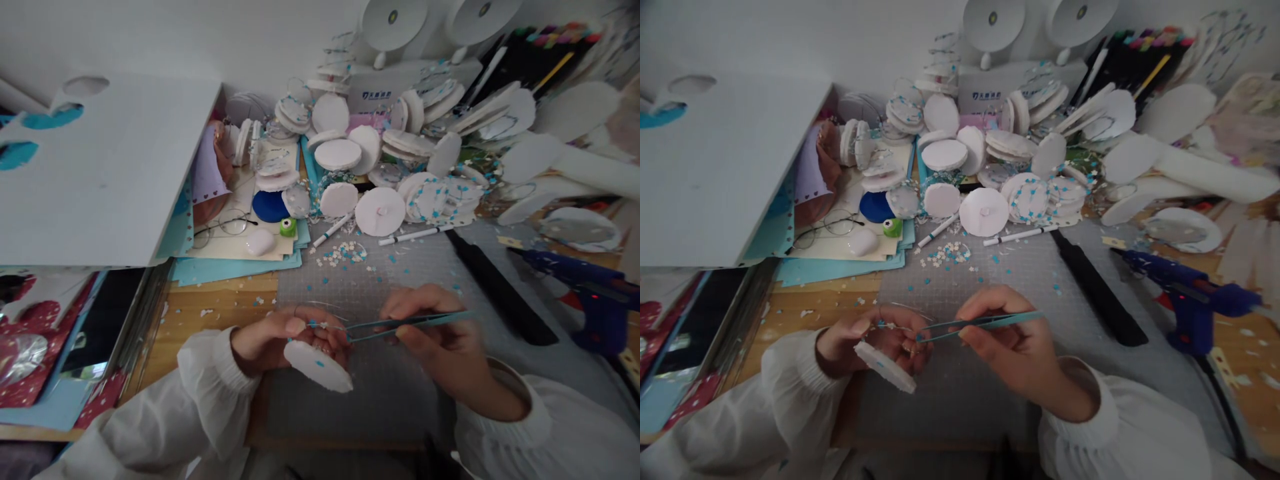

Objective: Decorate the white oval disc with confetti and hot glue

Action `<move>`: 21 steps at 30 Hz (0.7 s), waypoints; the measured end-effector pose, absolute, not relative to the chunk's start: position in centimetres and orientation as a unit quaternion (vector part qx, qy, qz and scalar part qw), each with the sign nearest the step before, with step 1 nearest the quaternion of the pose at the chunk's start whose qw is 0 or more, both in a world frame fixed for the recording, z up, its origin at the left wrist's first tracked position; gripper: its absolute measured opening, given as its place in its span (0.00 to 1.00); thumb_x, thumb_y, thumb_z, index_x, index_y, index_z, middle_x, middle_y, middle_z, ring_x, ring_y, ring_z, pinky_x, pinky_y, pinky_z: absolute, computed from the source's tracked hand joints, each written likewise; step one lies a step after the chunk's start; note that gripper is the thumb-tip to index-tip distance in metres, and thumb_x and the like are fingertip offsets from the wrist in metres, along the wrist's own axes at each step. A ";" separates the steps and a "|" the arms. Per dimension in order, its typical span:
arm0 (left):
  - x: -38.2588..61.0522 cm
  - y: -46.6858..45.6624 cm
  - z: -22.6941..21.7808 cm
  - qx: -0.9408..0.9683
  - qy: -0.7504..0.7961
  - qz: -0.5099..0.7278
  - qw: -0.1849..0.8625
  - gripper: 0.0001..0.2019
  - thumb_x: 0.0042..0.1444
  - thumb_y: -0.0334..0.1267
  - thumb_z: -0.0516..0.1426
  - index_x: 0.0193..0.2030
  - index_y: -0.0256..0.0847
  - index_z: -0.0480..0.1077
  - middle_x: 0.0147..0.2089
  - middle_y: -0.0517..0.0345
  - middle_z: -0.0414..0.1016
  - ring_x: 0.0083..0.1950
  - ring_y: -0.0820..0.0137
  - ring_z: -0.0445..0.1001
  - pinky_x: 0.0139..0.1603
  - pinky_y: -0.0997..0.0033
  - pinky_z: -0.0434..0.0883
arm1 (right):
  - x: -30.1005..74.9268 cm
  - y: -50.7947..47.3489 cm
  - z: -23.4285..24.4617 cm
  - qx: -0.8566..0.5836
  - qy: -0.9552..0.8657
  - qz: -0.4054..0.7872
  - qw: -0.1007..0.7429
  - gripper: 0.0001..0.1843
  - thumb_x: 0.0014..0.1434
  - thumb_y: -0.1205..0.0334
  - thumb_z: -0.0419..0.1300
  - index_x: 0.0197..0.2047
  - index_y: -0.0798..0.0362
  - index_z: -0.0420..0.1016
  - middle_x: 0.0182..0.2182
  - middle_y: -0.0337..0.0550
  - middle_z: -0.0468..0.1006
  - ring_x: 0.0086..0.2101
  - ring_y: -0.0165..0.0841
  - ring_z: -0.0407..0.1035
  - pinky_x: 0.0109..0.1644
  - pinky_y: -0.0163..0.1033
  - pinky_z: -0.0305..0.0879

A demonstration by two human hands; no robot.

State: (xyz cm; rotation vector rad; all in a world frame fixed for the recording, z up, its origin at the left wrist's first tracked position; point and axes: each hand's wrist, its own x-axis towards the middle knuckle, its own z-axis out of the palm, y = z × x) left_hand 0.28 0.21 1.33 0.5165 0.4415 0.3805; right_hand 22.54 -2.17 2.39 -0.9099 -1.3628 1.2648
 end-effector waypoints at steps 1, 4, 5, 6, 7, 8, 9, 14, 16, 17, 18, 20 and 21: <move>0.3 0.2 1.3 0.254 0.214 0.183 0.925 0.27 0.40 0.53 0.63 0.42 0.32 0.75 0.36 0.46 0.76 0.35 0.64 0.73 0.35 0.69 0.67 | 22.5 -2.2 2.4 -0.376 -0.569 0.522 0.511 0.02 0.57 0.63 0.60 0.36 0.47 0.72 0.27 0.39 0.72 0.27 0.29 0.68 0.26 0.34 0.65; 0.4 0.2 1.3 0.260 0.212 0.182 0.924 0.27 0.40 0.53 0.63 0.42 0.33 0.75 0.37 0.47 0.76 0.35 0.64 0.73 0.36 0.68 0.67 | 22.6 -2.2 2.4 -0.376 -0.580 0.506 0.517 0.03 0.57 0.64 0.60 0.36 0.47 0.72 0.27 0.39 0.72 0.27 0.29 0.68 0.27 0.34 0.66; 0.3 0.2 1.3 0.260 0.213 0.181 0.924 0.27 0.40 0.53 0.63 0.42 0.33 0.75 0.37 0.47 0.76 0.35 0.64 0.73 0.36 0.68 0.67 | 22.6 -2.2 2.4 -0.375 -0.585 0.499 0.518 0.03 0.57 0.64 0.60 0.36 0.47 0.73 0.27 0.39 0.73 0.27 0.29 0.68 0.28 0.34 0.66; 0.3 0.1 1.4 0.258 0.214 0.179 0.925 0.27 0.40 0.53 0.63 0.42 0.33 0.75 0.37 0.47 0.76 0.35 0.64 0.73 0.36 0.69 0.67 | 22.6 -2.2 2.3 -0.373 -0.588 0.496 0.519 0.03 0.57 0.64 0.60 0.36 0.47 0.73 0.27 0.39 0.73 0.27 0.28 0.69 0.28 0.34 0.66; 0.3 0.1 1.4 0.255 0.215 0.177 0.926 0.27 0.40 0.53 0.63 0.42 0.33 0.74 0.37 0.47 0.76 0.35 0.64 0.73 0.36 0.69 0.67 | 22.5 -2.2 2.3 -0.370 -0.589 0.496 0.519 0.04 0.56 0.64 0.60 0.36 0.47 0.73 0.27 0.39 0.73 0.28 0.28 0.69 0.28 0.34 0.66; 0.3 0.1 1.4 0.252 0.214 0.177 0.927 0.27 0.40 0.52 0.63 0.42 0.33 0.74 0.37 0.47 0.76 0.35 0.64 0.73 0.35 0.69 0.67 | 22.5 -2.1 2.3 -0.368 -0.587 0.500 0.519 0.04 0.56 0.64 0.61 0.37 0.47 0.73 0.27 0.39 0.73 0.28 0.28 0.69 0.28 0.34 0.66; 0.3 0.0 1.4 0.249 0.213 0.177 0.928 0.27 0.40 0.52 0.63 0.42 0.33 0.74 0.37 0.47 0.76 0.35 0.64 0.73 0.35 0.70 0.67 | 22.5 -2.1 2.4 -0.366 -0.584 0.506 0.519 0.04 0.56 0.64 0.61 0.37 0.47 0.73 0.27 0.38 0.73 0.28 0.28 0.68 0.28 0.34 0.66; 0.2 0.0 1.4 0.252 0.205 0.169 0.930 0.28 0.39 0.53 0.62 0.43 0.32 0.74 0.35 0.47 0.77 0.35 0.65 0.73 0.33 0.71 0.66 | 22.7 -2.3 2.3 -0.362 -0.564 0.535 0.515 0.03 0.57 0.63 0.60 0.37 0.46 0.72 0.27 0.38 0.72 0.27 0.28 0.67 0.27 0.34 0.65; 0.2 0.0 1.4 0.257 0.204 0.163 0.930 0.28 0.39 0.54 0.62 0.43 0.32 0.74 0.35 0.47 0.77 0.34 0.65 0.72 0.33 0.71 0.66 | 22.8 -2.4 2.2 -0.358 -0.557 0.546 0.513 0.03 0.57 0.62 0.60 0.37 0.46 0.72 0.28 0.38 0.72 0.26 0.28 0.67 0.26 0.34 0.64; 0.2 0.0 1.4 0.259 0.203 0.162 0.930 0.28 0.39 0.54 0.62 0.43 0.32 0.74 0.35 0.47 0.77 0.34 0.65 0.72 0.33 0.71 0.66 | 22.9 -2.4 2.1 -0.355 -0.553 0.552 0.513 0.03 0.57 0.62 0.60 0.37 0.46 0.72 0.28 0.38 0.72 0.26 0.28 0.67 0.26 0.35 0.64; 0.1 0.0 1.4 0.260 0.203 0.160 0.930 0.28 0.39 0.54 0.62 0.42 0.32 0.74 0.35 0.46 0.76 0.33 0.65 0.72 0.33 0.70 0.66 | 22.9 -2.4 2.0 -0.350 -0.549 0.558 0.515 0.04 0.57 0.62 0.59 0.38 0.45 0.72 0.28 0.38 0.72 0.26 0.28 0.66 0.26 0.35 0.63; 0.1 0.0 1.4 0.257 0.202 0.158 0.932 0.29 0.39 0.54 0.62 0.42 0.32 0.74 0.34 0.46 0.76 0.33 0.65 0.72 0.32 0.70 0.66 | 23.0 -2.4 1.9 -0.340 -0.543 0.565 0.520 0.04 0.58 0.62 0.59 0.38 0.45 0.72 0.28 0.38 0.71 0.26 0.29 0.66 0.26 0.35 0.63; 0.1 0.0 1.3 0.254 0.202 0.159 0.932 0.29 0.38 0.54 0.62 0.42 0.32 0.74 0.34 0.46 0.76 0.33 0.64 0.72 0.32 0.70 0.66 | 23.0 -2.4 1.8 -0.339 -0.541 0.565 0.523 0.03 0.58 0.62 0.59 0.38 0.45 0.72 0.28 0.38 0.71 0.26 0.29 0.65 0.26 0.36 0.63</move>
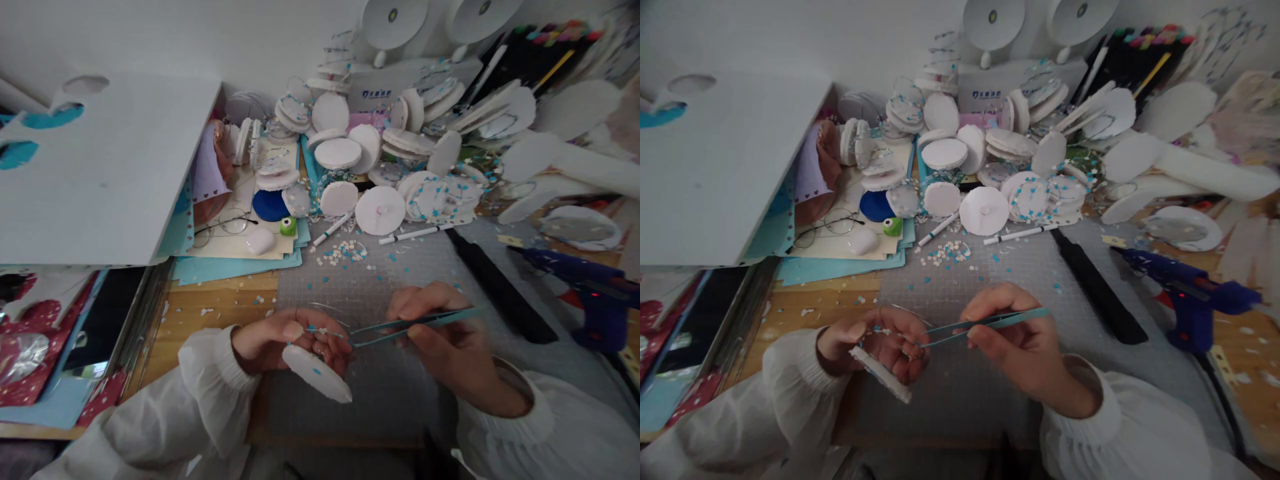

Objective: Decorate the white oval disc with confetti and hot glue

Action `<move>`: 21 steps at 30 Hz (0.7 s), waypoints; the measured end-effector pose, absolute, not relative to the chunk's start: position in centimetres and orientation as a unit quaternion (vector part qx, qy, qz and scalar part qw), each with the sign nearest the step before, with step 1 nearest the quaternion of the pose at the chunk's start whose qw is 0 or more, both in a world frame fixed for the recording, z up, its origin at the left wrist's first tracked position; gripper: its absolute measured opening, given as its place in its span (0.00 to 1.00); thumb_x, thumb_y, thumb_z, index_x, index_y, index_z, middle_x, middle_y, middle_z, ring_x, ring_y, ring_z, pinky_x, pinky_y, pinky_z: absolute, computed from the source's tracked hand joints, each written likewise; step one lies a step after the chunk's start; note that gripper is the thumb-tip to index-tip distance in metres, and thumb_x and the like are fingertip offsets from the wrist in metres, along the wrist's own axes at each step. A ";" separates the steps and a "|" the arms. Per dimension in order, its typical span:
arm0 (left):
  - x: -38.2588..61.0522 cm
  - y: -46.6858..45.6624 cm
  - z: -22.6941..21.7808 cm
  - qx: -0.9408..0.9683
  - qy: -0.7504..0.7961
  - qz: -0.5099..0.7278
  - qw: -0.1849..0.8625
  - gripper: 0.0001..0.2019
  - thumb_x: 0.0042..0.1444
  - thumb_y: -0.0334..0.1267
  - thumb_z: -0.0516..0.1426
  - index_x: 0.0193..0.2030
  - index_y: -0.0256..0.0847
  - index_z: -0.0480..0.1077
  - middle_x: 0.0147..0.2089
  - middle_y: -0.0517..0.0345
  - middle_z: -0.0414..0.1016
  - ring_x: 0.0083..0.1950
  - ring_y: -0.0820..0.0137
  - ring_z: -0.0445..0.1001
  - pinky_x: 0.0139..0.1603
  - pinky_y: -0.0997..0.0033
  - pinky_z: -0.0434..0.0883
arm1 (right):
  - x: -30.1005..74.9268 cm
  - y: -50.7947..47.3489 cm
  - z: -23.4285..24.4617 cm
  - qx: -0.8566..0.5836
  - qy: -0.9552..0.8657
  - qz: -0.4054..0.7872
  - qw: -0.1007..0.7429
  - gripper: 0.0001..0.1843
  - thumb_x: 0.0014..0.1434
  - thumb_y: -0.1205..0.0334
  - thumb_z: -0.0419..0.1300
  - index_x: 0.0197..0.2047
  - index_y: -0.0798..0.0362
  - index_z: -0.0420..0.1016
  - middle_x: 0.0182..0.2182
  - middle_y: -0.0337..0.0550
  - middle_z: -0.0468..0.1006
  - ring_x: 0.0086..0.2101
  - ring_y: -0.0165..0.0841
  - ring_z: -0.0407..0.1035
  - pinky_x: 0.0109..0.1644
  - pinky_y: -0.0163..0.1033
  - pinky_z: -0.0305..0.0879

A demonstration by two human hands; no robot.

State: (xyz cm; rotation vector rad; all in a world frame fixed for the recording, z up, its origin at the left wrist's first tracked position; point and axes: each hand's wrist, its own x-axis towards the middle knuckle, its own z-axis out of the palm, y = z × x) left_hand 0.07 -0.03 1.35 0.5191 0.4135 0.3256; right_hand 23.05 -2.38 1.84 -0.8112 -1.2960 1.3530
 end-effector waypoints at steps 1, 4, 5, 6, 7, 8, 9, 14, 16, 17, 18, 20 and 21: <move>0.1 -0.1 1.3 0.251 0.203 0.159 0.933 0.29 0.38 0.54 0.62 0.42 0.32 0.74 0.34 0.47 0.76 0.34 0.64 0.72 0.32 0.70 0.66 | 23.1 -2.4 1.8 -0.340 -0.540 0.564 0.524 0.03 0.58 0.61 0.59 0.38 0.45 0.72 0.28 0.39 0.71 0.26 0.29 0.65 0.26 0.36 0.63; 0.0 -0.1 1.3 0.248 0.203 0.160 0.934 0.28 0.38 0.53 0.62 0.41 0.32 0.75 0.34 0.47 0.75 0.34 0.64 0.72 0.33 0.70 0.66 | 23.1 -2.4 1.7 -0.356 -0.539 0.556 0.523 0.03 0.58 0.60 0.59 0.37 0.46 0.72 0.28 0.39 0.72 0.25 0.30 0.66 0.26 0.37 0.63; 0.0 -0.1 1.3 0.247 0.204 0.162 0.933 0.28 0.38 0.53 0.62 0.41 0.32 0.75 0.34 0.47 0.75 0.34 0.64 0.72 0.33 0.70 0.66 | 23.1 -2.4 1.7 -0.359 -0.536 0.554 0.526 0.03 0.58 0.60 0.59 0.37 0.45 0.72 0.27 0.39 0.72 0.25 0.30 0.66 0.26 0.38 0.63; 0.1 -0.1 1.3 0.246 0.206 0.167 0.932 0.28 0.38 0.53 0.62 0.41 0.32 0.75 0.34 0.47 0.75 0.34 0.64 0.72 0.32 0.70 0.66 | 23.1 -2.4 1.6 -0.362 -0.531 0.553 0.530 0.03 0.58 0.60 0.59 0.37 0.45 0.72 0.27 0.39 0.72 0.25 0.30 0.66 0.26 0.38 0.63; 0.1 -0.1 1.3 0.245 0.209 0.173 0.931 0.28 0.38 0.52 0.63 0.41 0.32 0.75 0.34 0.47 0.75 0.34 0.64 0.72 0.32 0.70 0.66 | 23.1 -2.4 1.6 -0.364 -0.524 0.554 0.535 0.03 0.57 0.61 0.59 0.37 0.45 0.72 0.28 0.39 0.72 0.25 0.29 0.66 0.25 0.37 0.63; 0.1 -0.1 1.3 0.246 0.210 0.177 0.930 0.28 0.38 0.53 0.62 0.41 0.32 0.75 0.34 0.47 0.75 0.34 0.64 0.72 0.32 0.70 0.66 | 23.1 -2.3 1.7 -0.366 -0.514 0.557 0.540 0.03 0.57 0.62 0.59 0.37 0.45 0.72 0.28 0.38 0.71 0.25 0.29 0.66 0.25 0.37 0.63; 0.1 0.0 1.3 0.249 0.208 0.179 0.929 0.28 0.38 0.53 0.62 0.41 0.31 0.75 0.34 0.47 0.75 0.33 0.64 0.72 0.31 0.70 0.66 | 23.1 -2.2 1.8 -0.370 -0.500 0.561 0.547 0.03 0.57 0.62 0.59 0.37 0.45 0.72 0.28 0.38 0.71 0.24 0.28 0.65 0.25 0.36 0.63; 0.0 0.3 1.3 0.266 0.171 0.147 0.937 0.31 0.37 0.56 0.63 0.42 0.30 0.74 0.33 0.49 0.73 0.30 0.69 0.69 0.31 0.72 0.66 | 23.1 -1.4 2.6 -0.395 -0.407 0.570 0.594 0.03 0.56 0.58 0.61 0.34 0.47 0.72 0.25 0.35 0.67 0.22 0.24 0.62 0.23 0.32 0.59; 0.1 0.4 1.2 0.287 0.157 0.143 0.934 0.32 0.37 0.56 0.64 0.44 0.32 0.73 0.35 0.49 0.72 0.32 0.70 0.69 0.33 0.72 0.66 | 23.2 -1.4 2.7 -0.396 -0.410 0.566 0.596 0.03 0.56 0.58 0.61 0.34 0.47 0.72 0.26 0.35 0.67 0.23 0.24 0.62 0.24 0.32 0.60; 0.1 0.3 1.1 0.312 0.156 0.157 0.924 0.33 0.37 0.56 0.64 0.46 0.33 0.72 0.36 0.49 0.71 0.33 0.69 0.69 0.35 0.71 0.66 | 23.2 -1.5 2.7 -0.389 -0.426 0.564 0.591 0.03 0.56 0.58 0.61 0.34 0.47 0.72 0.27 0.35 0.68 0.23 0.25 0.63 0.24 0.33 0.60; 0.2 0.2 0.9 0.354 0.164 0.188 0.901 0.32 0.38 0.54 0.65 0.48 0.34 0.70 0.38 0.49 0.70 0.35 0.69 0.68 0.37 0.70 0.67 | 23.3 -1.6 2.6 -0.378 -0.446 0.563 0.584 0.03 0.56 0.59 0.61 0.35 0.47 0.72 0.27 0.36 0.69 0.24 0.25 0.63 0.24 0.33 0.60; 0.4 -0.1 0.6 0.479 0.208 0.289 0.803 0.32 0.38 0.47 0.67 0.51 0.38 0.67 0.43 0.49 0.68 0.41 0.66 0.68 0.43 0.66 0.67 | 23.3 -1.9 2.4 -0.356 -0.482 0.563 0.569 0.02 0.58 0.61 0.59 0.36 0.47 0.71 0.27 0.37 0.70 0.24 0.27 0.64 0.24 0.34 0.61; 0.4 -0.2 0.4 0.552 0.237 0.345 0.721 0.33 0.38 0.43 0.68 0.52 0.41 0.65 0.45 0.49 0.67 0.44 0.64 0.67 0.45 0.64 0.66 | 23.3 -2.0 2.3 -0.350 -0.492 0.561 0.566 0.02 0.58 0.62 0.58 0.37 0.47 0.71 0.27 0.38 0.71 0.25 0.27 0.65 0.24 0.34 0.62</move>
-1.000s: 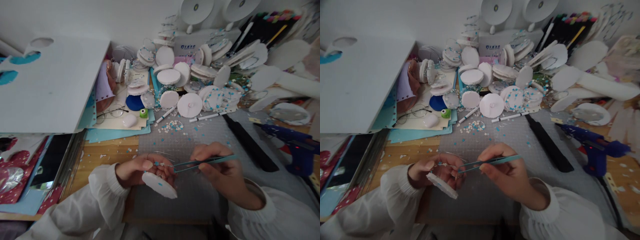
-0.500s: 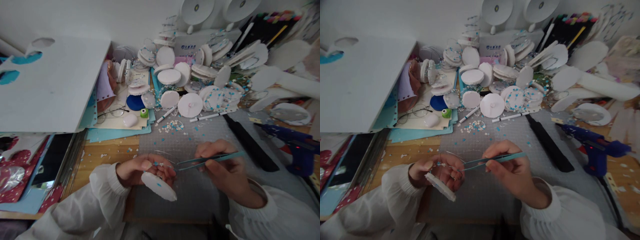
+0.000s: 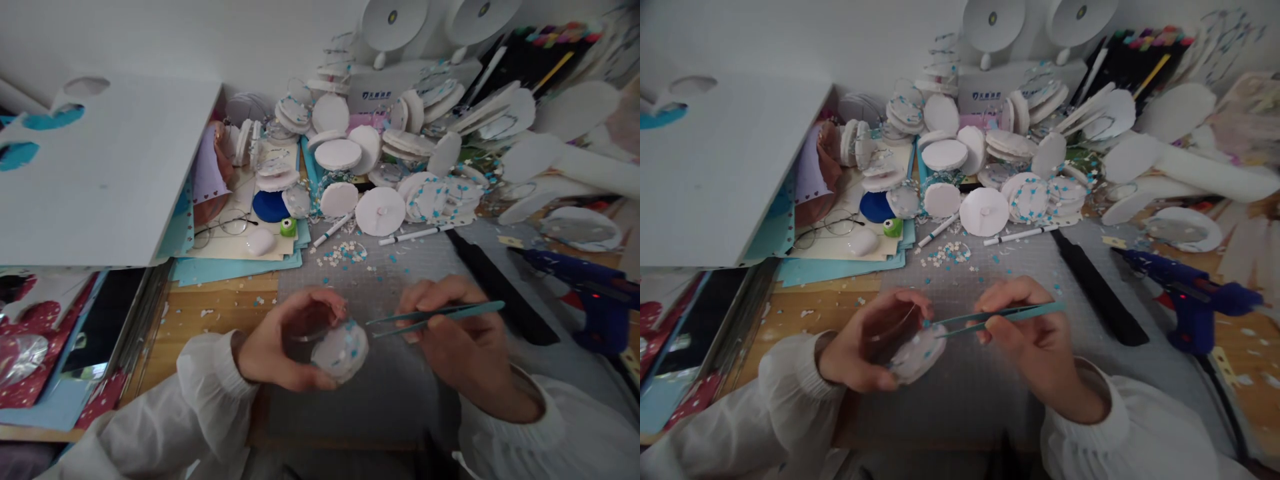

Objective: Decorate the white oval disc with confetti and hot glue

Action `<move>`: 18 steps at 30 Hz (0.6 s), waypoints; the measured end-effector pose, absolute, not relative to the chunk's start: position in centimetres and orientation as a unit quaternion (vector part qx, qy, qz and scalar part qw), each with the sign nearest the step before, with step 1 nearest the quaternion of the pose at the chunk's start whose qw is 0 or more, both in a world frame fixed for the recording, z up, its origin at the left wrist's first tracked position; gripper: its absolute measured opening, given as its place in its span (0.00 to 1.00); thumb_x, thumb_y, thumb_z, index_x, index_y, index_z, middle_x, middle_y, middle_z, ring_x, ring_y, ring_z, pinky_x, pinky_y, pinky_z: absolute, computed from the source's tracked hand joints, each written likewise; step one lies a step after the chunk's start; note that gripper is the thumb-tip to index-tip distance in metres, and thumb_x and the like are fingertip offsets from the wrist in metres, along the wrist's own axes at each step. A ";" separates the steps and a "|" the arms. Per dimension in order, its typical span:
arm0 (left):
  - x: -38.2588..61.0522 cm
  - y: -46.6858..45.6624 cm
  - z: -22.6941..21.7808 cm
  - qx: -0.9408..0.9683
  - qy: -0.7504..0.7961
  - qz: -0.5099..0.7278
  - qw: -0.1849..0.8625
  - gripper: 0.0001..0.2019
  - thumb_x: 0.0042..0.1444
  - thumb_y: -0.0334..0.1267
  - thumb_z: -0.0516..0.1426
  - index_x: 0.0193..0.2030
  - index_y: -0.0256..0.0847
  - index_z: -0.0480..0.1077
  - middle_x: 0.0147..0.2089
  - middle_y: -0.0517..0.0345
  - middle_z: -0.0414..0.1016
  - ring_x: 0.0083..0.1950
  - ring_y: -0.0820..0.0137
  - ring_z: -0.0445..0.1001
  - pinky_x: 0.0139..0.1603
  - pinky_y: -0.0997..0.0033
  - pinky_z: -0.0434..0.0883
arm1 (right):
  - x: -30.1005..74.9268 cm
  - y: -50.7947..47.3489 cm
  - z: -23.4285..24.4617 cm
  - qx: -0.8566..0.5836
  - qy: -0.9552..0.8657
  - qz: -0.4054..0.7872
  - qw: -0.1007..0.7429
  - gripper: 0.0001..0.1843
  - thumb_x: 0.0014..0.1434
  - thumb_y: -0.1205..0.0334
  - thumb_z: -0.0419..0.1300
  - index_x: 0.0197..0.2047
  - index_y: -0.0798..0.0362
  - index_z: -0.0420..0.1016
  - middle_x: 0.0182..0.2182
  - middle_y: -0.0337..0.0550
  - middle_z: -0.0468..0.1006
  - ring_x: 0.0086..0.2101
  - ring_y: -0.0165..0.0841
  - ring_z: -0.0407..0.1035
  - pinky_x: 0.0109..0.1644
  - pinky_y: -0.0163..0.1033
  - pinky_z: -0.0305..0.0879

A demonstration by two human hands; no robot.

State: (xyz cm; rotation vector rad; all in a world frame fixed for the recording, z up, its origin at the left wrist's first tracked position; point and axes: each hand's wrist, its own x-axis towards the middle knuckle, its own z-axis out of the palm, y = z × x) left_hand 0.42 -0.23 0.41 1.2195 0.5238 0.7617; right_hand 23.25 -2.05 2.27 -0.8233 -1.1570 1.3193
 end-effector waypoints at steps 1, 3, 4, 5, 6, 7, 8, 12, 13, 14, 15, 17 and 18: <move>0.5 -0.4 0.3 0.620 0.263 0.392 0.626 0.34 0.38 0.39 0.68 0.54 0.43 0.64 0.47 0.49 0.66 0.46 0.63 0.67 0.47 0.62 0.66 | 23.2 -2.2 2.1 -0.349 -0.496 0.557 0.567 0.03 0.59 0.63 0.58 0.38 0.48 0.71 0.27 0.38 0.71 0.24 0.27 0.65 0.25 0.34 0.62; 0.5 -0.5 0.4 0.722 0.300 0.440 0.442 0.35 0.38 0.36 0.68 0.55 0.45 0.61 0.48 0.48 0.67 0.48 0.59 0.66 0.48 0.59 0.67 | 23.1 -2.4 2.0 -0.363 -0.498 0.539 0.574 0.03 0.59 0.64 0.57 0.38 0.49 0.70 0.28 0.37 0.71 0.23 0.26 0.65 0.24 0.34 0.62; 0.5 -0.6 0.5 0.755 0.310 0.443 0.370 0.35 0.39 0.37 0.67 0.56 0.45 0.60 0.47 0.47 0.67 0.48 0.59 0.67 0.47 0.58 0.68 | 23.0 -2.4 1.9 -0.371 -0.503 0.524 0.578 0.03 0.59 0.65 0.57 0.38 0.50 0.70 0.29 0.37 0.71 0.23 0.25 0.65 0.24 0.34 0.62; 0.6 -0.6 0.7 0.779 0.318 0.439 0.315 0.35 0.40 0.37 0.67 0.56 0.44 0.60 0.46 0.47 0.68 0.47 0.58 0.67 0.45 0.57 0.69 | 22.9 -2.5 2.0 -0.378 -0.513 0.506 0.582 0.03 0.58 0.66 0.57 0.38 0.50 0.70 0.29 0.38 0.71 0.23 0.25 0.65 0.24 0.34 0.62; 0.6 -0.5 1.0 0.796 0.324 0.433 0.272 0.34 0.40 0.38 0.66 0.56 0.43 0.60 0.45 0.46 0.69 0.45 0.59 0.68 0.43 0.57 0.70 | 22.9 -2.5 2.0 -0.382 -0.528 0.482 0.586 0.05 0.58 0.68 0.58 0.38 0.50 0.70 0.29 0.38 0.71 0.24 0.26 0.66 0.25 0.35 0.63; 0.7 -0.5 1.2 0.807 0.329 0.430 0.236 0.33 0.41 0.39 0.66 0.55 0.41 0.60 0.44 0.46 0.69 0.43 0.59 0.69 0.40 0.58 0.70 | 22.9 -2.6 2.2 -0.379 -0.549 0.454 0.590 0.07 0.56 0.70 0.58 0.38 0.50 0.71 0.28 0.38 0.71 0.25 0.27 0.67 0.26 0.36 0.64; 0.8 -0.5 1.3 0.814 0.332 0.433 0.201 0.33 0.41 0.41 0.66 0.54 0.41 0.61 0.43 0.47 0.69 0.41 0.60 0.69 0.38 0.59 0.71 | 22.9 -2.6 2.3 -0.371 -0.577 0.424 0.592 0.10 0.55 0.72 0.58 0.40 0.49 0.71 0.28 0.39 0.71 0.26 0.29 0.68 0.26 0.37 0.65; 0.9 -0.7 1.0 0.810 0.342 0.473 0.066 0.28 0.42 0.42 0.66 0.50 0.41 0.63 0.38 0.53 0.69 0.39 0.65 0.70 0.37 0.62 0.71 | 23.4 -2.4 3.5 -0.305 -0.717 0.322 0.537 0.20 0.52 0.76 0.59 0.47 0.49 0.71 0.30 0.42 0.75 0.30 0.31 0.72 0.31 0.38 0.71; 0.8 -0.8 0.8 0.806 0.341 0.483 0.041 0.27 0.41 0.41 0.67 0.48 0.41 0.64 0.38 0.54 0.69 0.39 0.65 0.69 0.39 0.62 0.72 | 23.6 -2.3 3.8 -0.289 -0.747 0.302 0.517 0.21 0.52 0.75 0.59 0.49 0.49 0.70 0.31 0.43 0.75 0.31 0.31 0.72 0.33 0.38 0.72; 0.6 -0.9 0.6 0.805 0.336 0.489 0.020 0.26 0.41 0.40 0.67 0.47 0.41 0.65 0.37 0.55 0.69 0.39 0.66 0.69 0.40 0.62 0.72 | 23.7 -2.2 4.1 -0.276 -0.769 0.281 0.503 0.21 0.53 0.74 0.59 0.49 0.49 0.70 0.31 0.43 0.76 0.32 0.31 0.73 0.35 0.38 0.73; 0.5 -1.0 0.4 0.805 0.329 0.493 0.003 0.25 0.40 0.39 0.68 0.45 0.40 0.65 0.37 0.56 0.69 0.39 0.67 0.69 0.41 0.62 0.72 | 23.7 -2.1 4.3 -0.267 -0.785 0.260 0.495 0.21 0.53 0.73 0.59 0.50 0.49 0.69 0.32 0.43 0.76 0.32 0.31 0.73 0.36 0.37 0.74; 0.2 -1.1 0.3 0.811 0.315 0.492 -0.030 0.22 0.40 0.39 0.69 0.41 0.40 0.66 0.38 0.57 0.69 0.39 0.68 0.69 0.42 0.62 0.73 | 23.8 -2.1 4.6 -0.264 -0.800 0.230 0.487 0.21 0.55 0.72 0.59 0.52 0.49 0.67 0.32 0.43 0.76 0.33 0.31 0.74 0.38 0.37 0.75; 0.1 -1.1 0.3 0.815 0.309 0.489 -0.045 0.20 0.41 0.38 0.68 0.39 0.40 0.67 0.38 0.58 0.69 0.39 0.68 0.69 0.42 0.62 0.73 | 23.8 -2.2 4.6 -0.266 -0.805 0.221 0.483 0.21 0.55 0.72 0.58 0.52 0.49 0.66 0.32 0.43 0.76 0.33 0.30 0.74 0.37 0.36 0.75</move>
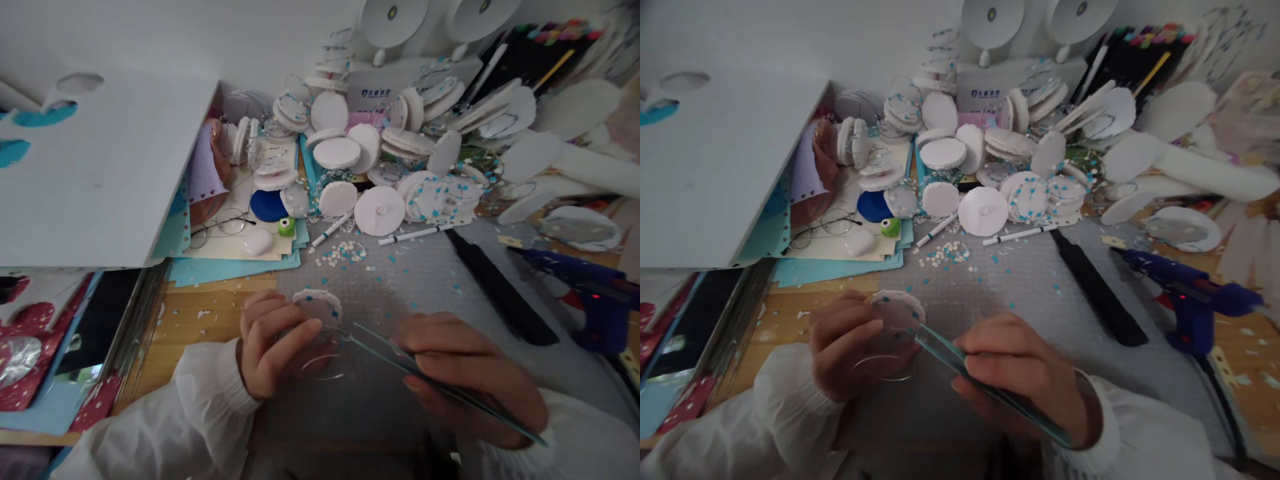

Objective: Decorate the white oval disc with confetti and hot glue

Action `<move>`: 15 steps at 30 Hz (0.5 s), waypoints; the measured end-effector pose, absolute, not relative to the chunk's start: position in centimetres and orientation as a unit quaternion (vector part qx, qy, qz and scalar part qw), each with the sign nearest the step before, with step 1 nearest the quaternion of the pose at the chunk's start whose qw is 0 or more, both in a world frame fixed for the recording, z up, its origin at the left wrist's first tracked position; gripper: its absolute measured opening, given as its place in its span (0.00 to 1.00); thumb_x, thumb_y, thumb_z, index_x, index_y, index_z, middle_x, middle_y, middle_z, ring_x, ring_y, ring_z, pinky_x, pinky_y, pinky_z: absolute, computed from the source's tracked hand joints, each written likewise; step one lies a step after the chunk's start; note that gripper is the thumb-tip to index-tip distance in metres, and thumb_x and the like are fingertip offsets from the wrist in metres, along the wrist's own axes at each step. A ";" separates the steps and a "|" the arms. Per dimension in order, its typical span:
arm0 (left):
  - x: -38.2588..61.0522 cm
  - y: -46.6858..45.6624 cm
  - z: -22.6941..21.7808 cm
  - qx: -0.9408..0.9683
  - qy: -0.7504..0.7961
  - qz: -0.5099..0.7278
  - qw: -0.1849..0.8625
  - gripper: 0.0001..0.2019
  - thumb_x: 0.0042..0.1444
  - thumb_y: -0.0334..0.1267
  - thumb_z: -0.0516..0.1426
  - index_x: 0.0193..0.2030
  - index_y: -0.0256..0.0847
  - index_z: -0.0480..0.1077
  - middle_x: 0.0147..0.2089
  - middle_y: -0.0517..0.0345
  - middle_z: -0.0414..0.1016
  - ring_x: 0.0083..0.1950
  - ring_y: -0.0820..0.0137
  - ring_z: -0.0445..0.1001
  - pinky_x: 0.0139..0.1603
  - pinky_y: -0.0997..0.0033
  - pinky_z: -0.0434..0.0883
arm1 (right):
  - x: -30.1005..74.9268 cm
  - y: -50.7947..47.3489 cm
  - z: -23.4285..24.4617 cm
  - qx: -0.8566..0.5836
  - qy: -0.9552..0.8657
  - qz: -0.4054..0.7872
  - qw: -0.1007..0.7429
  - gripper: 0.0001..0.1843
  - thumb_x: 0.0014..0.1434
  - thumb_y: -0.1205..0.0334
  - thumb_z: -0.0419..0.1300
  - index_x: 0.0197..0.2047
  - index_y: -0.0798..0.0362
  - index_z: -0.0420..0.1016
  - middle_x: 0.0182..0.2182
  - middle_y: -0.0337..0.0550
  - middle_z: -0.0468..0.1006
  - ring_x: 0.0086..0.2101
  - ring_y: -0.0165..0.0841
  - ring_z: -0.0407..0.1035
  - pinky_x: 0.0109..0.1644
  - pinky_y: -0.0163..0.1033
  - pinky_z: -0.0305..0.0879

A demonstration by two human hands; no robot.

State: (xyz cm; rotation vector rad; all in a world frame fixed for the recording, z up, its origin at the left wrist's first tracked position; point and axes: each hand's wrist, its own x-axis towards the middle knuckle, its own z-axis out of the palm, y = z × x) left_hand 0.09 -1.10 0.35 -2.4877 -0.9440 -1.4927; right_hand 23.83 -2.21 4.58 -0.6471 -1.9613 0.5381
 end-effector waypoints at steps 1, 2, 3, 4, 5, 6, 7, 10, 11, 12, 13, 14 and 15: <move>0.1 -1.1 0.5 -0.817 -0.305 -0.486 0.060 0.18 0.42 0.38 0.68 0.38 0.40 0.67 0.37 0.59 0.69 0.38 0.69 0.69 0.42 0.62 0.73 | 23.8 -2.3 4.5 -0.267 -0.809 0.215 0.477 0.21 0.56 0.72 0.57 0.52 0.49 0.65 0.32 0.43 0.76 0.33 0.30 0.74 0.37 0.36 0.75; 0.1 -1.1 0.6 -0.817 -0.303 -0.486 0.071 0.16 0.44 0.38 0.67 0.36 0.40 0.67 0.37 0.59 0.69 0.37 0.69 0.68 0.42 0.62 0.74 | 23.8 -2.5 4.5 -0.268 -0.813 0.211 0.472 0.20 0.56 0.72 0.57 0.51 0.50 0.66 0.32 0.43 0.77 0.33 0.30 0.74 0.37 0.36 0.76; 0.2 -1.1 0.8 -0.815 -0.302 -0.488 0.079 0.14 0.46 0.38 0.66 0.35 0.39 0.66 0.36 0.60 0.69 0.37 0.70 0.68 0.42 0.62 0.73 | 23.9 -2.7 4.4 -0.268 -0.817 0.209 0.467 0.19 0.56 0.72 0.58 0.51 0.51 0.66 0.33 0.43 0.77 0.34 0.30 0.74 0.37 0.37 0.76; 0.3 -1.1 1.0 -0.813 -0.303 -0.490 0.084 0.11 0.48 0.37 0.65 0.34 0.39 0.66 0.36 0.60 0.69 0.36 0.70 0.68 0.41 0.62 0.73 | 23.9 -2.9 4.3 -0.264 -0.820 0.207 0.463 0.18 0.55 0.72 0.58 0.49 0.52 0.67 0.33 0.44 0.78 0.35 0.30 0.74 0.38 0.37 0.76; 0.5 -1.1 1.2 -0.811 -0.304 -0.493 0.087 0.10 0.50 0.36 0.64 0.33 0.39 0.66 0.35 0.60 0.68 0.35 0.71 0.68 0.41 0.62 0.73 | 23.9 -3.1 4.2 -0.259 -0.824 0.202 0.461 0.18 0.54 0.73 0.59 0.48 0.53 0.67 0.34 0.44 0.78 0.36 0.31 0.74 0.39 0.37 0.76; 0.6 -1.1 1.3 -0.809 -0.306 -0.495 0.089 0.08 0.51 0.36 0.63 0.33 0.39 0.66 0.35 0.60 0.68 0.35 0.71 0.68 0.40 0.62 0.73 | 23.9 -3.2 4.2 -0.255 -0.828 0.196 0.460 0.18 0.53 0.74 0.60 0.48 0.54 0.68 0.34 0.44 0.78 0.36 0.31 0.74 0.40 0.36 0.76; 0.7 -1.1 1.4 -0.808 -0.308 -0.495 0.091 0.08 0.51 0.35 0.62 0.33 0.39 0.66 0.34 0.60 0.68 0.34 0.71 0.68 0.40 0.63 0.73 | 23.9 -3.3 4.2 -0.253 -0.830 0.189 0.459 0.18 0.52 0.75 0.60 0.47 0.55 0.68 0.34 0.44 0.78 0.37 0.30 0.74 0.41 0.35 0.76; 0.8 -1.2 1.5 -0.806 -0.310 -0.495 0.091 0.08 0.51 0.34 0.63 0.32 0.40 0.65 0.34 0.61 0.68 0.34 0.71 0.68 0.40 0.63 0.72 | 23.8 -3.3 4.4 -0.253 -0.833 0.178 0.459 0.18 0.51 0.76 0.61 0.45 0.57 0.69 0.34 0.44 0.77 0.38 0.29 0.73 0.46 0.32 0.74; 0.8 -1.2 1.4 -0.806 -0.310 -0.496 0.091 0.09 0.50 0.34 0.63 0.32 0.40 0.65 0.34 0.61 0.69 0.34 0.71 0.68 0.41 0.63 0.72 | 23.8 -3.3 4.5 -0.257 -0.833 0.177 0.456 0.17 0.51 0.76 0.61 0.45 0.57 0.69 0.34 0.44 0.77 0.39 0.28 0.73 0.46 0.31 0.73; 0.8 -1.2 1.4 -0.806 -0.309 -0.497 0.090 0.09 0.50 0.35 0.63 0.32 0.40 0.65 0.35 0.61 0.69 0.35 0.71 0.68 0.41 0.62 0.72 | 23.8 -3.3 4.6 -0.259 -0.833 0.177 0.455 0.16 0.51 0.76 0.61 0.44 0.57 0.69 0.33 0.43 0.77 0.38 0.28 0.73 0.46 0.31 0.73; 0.8 -1.2 1.3 -0.806 -0.309 -0.497 0.088 0.09 0.50 0.35 0.63 0.32 0.40 0.66 0.35 0.61 0.69 0.35 0.71 0.68 0.41 0.62 0.72 | 23.7 -3.2 4.6 -0.262 -0.834 0.176 0.452 0.15 0.52 0.76 0.60 0.44 0.57 0.69 0.33 0.43 0.77 0.38 0.28 0.73 0.46 0.31 0.73; 0.8 -1.2 1.3 -0.806 -0.309 -0.497 0.087 0.09 0.50 0.35 0.63 0.32 0.39 0.66 0.35 0.61 0.69 0.35 0.70 0.68 0.41 0.62 0.72 | 23.7 -3.2 4.7 -0.266 -0.834 0.175 0.450 0.14 0.53 0.75 0.60 0.43 0.57 0.69 0.32 0.43 0.78 0.38 0.28 0.73 0.45 0.31 0.74; 0.8 -1.2 1.2 -0.807 -0.308 -0.496 0.088 0.09 0.50 0.34 0.63 0.32 0.39 0.66 0.35 0.60 0.69 0.35 0.70 0.68 0.40 0.62 0.72 | 23.6 -3.1 4.8 -0.270 -0.834 0.175 0.448 0.13 0.54 0.75 0.59 0.43 0.56 0.69 0.32 0.43 0.78 0.38 0.28 0.73 0.44 0.31 0.74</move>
